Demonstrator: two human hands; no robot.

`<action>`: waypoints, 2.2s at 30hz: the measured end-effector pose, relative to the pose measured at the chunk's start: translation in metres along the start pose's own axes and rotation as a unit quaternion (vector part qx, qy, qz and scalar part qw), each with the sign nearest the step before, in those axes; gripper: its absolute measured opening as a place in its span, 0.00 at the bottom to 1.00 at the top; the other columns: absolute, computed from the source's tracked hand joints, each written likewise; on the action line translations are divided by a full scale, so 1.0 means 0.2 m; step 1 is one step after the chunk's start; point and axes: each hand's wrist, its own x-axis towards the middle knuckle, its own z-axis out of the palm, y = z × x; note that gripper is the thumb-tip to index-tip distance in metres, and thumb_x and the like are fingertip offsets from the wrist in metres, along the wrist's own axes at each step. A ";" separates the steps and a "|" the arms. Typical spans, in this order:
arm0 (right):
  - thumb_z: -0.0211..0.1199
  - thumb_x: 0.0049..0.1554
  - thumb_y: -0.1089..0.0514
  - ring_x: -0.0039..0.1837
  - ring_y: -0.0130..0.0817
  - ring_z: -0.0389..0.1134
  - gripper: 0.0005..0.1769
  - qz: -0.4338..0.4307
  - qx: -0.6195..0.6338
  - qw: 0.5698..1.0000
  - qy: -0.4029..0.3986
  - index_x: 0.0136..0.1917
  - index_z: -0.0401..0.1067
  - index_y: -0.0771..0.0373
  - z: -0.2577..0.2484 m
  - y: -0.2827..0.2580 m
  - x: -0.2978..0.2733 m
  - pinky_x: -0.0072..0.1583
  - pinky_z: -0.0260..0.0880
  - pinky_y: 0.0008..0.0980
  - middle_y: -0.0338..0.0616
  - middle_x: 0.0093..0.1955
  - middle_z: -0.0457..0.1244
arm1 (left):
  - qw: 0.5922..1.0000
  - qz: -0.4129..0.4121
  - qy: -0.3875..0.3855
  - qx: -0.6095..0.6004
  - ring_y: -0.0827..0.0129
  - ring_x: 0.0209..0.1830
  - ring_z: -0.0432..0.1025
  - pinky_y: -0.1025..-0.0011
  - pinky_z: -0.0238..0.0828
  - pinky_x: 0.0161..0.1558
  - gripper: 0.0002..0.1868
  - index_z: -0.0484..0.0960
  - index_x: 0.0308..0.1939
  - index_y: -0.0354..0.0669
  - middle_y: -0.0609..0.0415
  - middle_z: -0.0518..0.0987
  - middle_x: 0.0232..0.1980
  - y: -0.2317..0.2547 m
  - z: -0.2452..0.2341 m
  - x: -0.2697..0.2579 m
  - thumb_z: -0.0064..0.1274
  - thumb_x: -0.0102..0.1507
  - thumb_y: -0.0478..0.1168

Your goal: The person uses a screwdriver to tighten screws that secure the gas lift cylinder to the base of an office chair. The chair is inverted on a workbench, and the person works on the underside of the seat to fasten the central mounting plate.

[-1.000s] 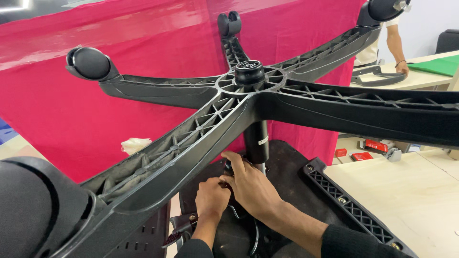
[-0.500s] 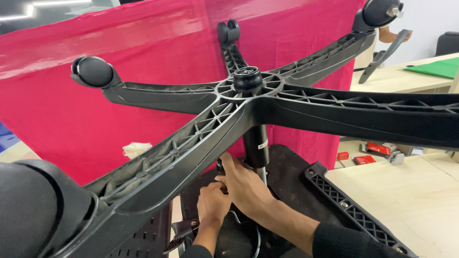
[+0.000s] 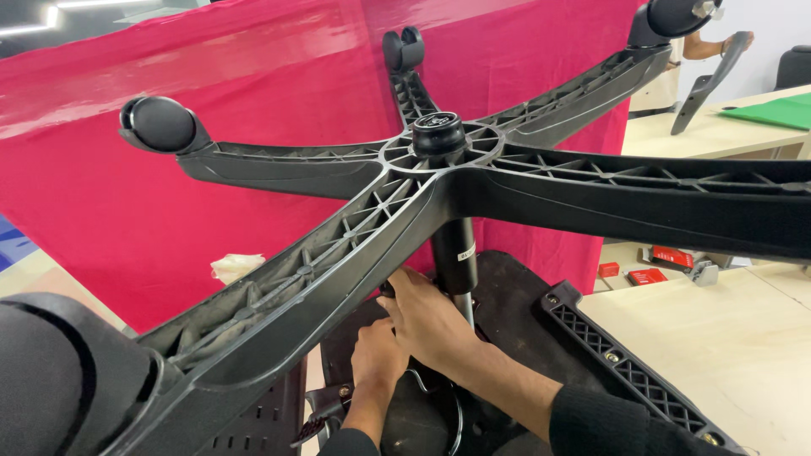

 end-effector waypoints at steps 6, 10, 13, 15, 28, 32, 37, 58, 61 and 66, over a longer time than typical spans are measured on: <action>0.63 0.60 0.59 0.51 0.56 0.70 0.19 -0.018 -0.014 1.000 0.016 0.61 0.63 0.68 -0.02 -0.03 0.00 0.51 0.70 0.48 0.58 0.51 0.67 | 0.998 0.016 0.020 0.059 0.46 0.54 0.77 0.52 0.75 0.56 0.13 0.85 0.46 0.45 0.43 0.83 0.49 -0.03 0.05 0.05 0.53 0.65 0.48; 0.62 0.60 0.56 0.46 0.51 0.72 0.21 0.067 0.000 0.997 -0.025 0.64 0.63 0.64 -0.05 -0.04 -0.01 0.47 0.73 0.45 0.55 0.51 0.66 | 0.996 0.032 0.035 0.070 0.47 0.52 0.79 0.53 0.77 0.55 0.10 0.85 0.44 0.43 0.42 0.84 0.47 -0.05 0.08 0.06 0.53 0.65 0.43; 0.64 0.59 0.56 0.46 0.53 0.71 0.24 0.034 -0.012 0.999 0.001 0.65 0.63 0.62 -0.05 -0.06 -0.02 0.45 0.72 0.47 0.55 0.49 0.66 | 0.997 0.020 0.033 0.066 0.45 0.53 0.77 0.52 0.76 0.55 0.11 0.85 0.45 0.44 0.41 0.83 0.49 -0.06 0.09 0.07 0.53 0.65 0.44; 0.64 0.58 0.57 0.45 0.54 0.71 0.25 0.011 -0.032 0.999 0.019 0.66 0.63 0.62 -0.04 -0.07 -0.03 0.45 0.71 0.47 0.55 0.48 0.66 | 0.997 0.019 0.037 0.072 0.45 0.53 0.77 0.52 0.76 0.55 0.10 0.84 0.45 0.42 0.40 0.83 0.49 -0.07 0.10 0.07 0.53 0.65 0.42; 0.59 0.61 0.57 0.52 0.56 0.71 0.15 0.068 -0.011 0.997 0.018 0.60 0.68 0.65 0.05 -0.02 0.03 0.53 0.70 0.50 0.58 0.54 0.67 | 0.996 0.016 0.010 0.086 0.45 0.57 0.77 0.53 0.76 0.57 0.11 0.83 0.49 0.40 0.38 0.82 0.53 -0.03 0.06 0.04 0.50 0.65 0.38; 0.59 0.60 0.57 0.58 0.58 0.69 0.17 0.072 0.006 0.997 0.017 0.60 0.68 0.66 0.05 -0.04 0.03 0.58 0.68 0.49 0.58 0.58 0.66 | 0.995 0.022 0.004 0.102 0.45 0.57 0.76 0.53 0.75 0.58 0.11 0.83 0.49 0.42 0.39 0.82 0.54 -0.04 0.07 0.04 0.53 0.63 0.36; 0.57 0.61 0.54 0.60 0.54 0.69 0.18 0.105 0.015 0.994 -0.007 0.62 0.67 0.65 0.05 -0.03 0.03 0.60 0.68 0.47 0.56 0.61 0.66 | 0.999 0.011 0.001 0.047 0.44 0.57 0.76 0.52 0.74 0.58 0.10 0.84 0.49 0.45 0.40 0.82 0.53 -0.05 0.06 0.05 0.50 0.67 0.40; 0.60 0.60 0.59 0.48 0.53 0.73 0.16 0.069 0.004 0.997 0.017 0.59 0.65 0.67 -0.02 -0.05 0.02 0.50 0.73 0.47 0.58 0.53 0.68 | 0.998 0.037 0.037 0.033 0.45 0.53 0.77 0.52 0.75 0.55 0.12 0.86 0.47 0.50 0.41 0.84 0.48 -0.04 0.07 0.05 0.48 0.64 0.37; 0.59 0.61 0.58 0.48 0.51 0.73 0.17 0.086 0.004 0.996 0.002 0.60 0.64 0.67 -0.01 -0.03 0.02 0.50 0.74 0.46 0.57 0.53 0.67 | 0.998 0.038 0.041 0.032 0.44 0.53 0.77 0.51 0.75 0.54 0.13 0.86 0.47 0.50 0.40 0.83 0.48 -0.04 0.06 0.06 0.47 0.64 0.35; 0.60 0.61 0.58 0.46 0.50 0.73 0.16 0.040 -0.008 0.998 0.041 0.59 0.65 0.67 0.00 -0.03 0.02 0.48 0.74 0.44 0.57 0.53 0.67 | 0.997 0.050 0.041 0.032 0.44 0.52 0.77 0.51 0.75 0.54 0.12 0.85 0.47 0.49 0.40 0.83 0.47 -0.03 0.04 0.04 0.47 0.65 0.36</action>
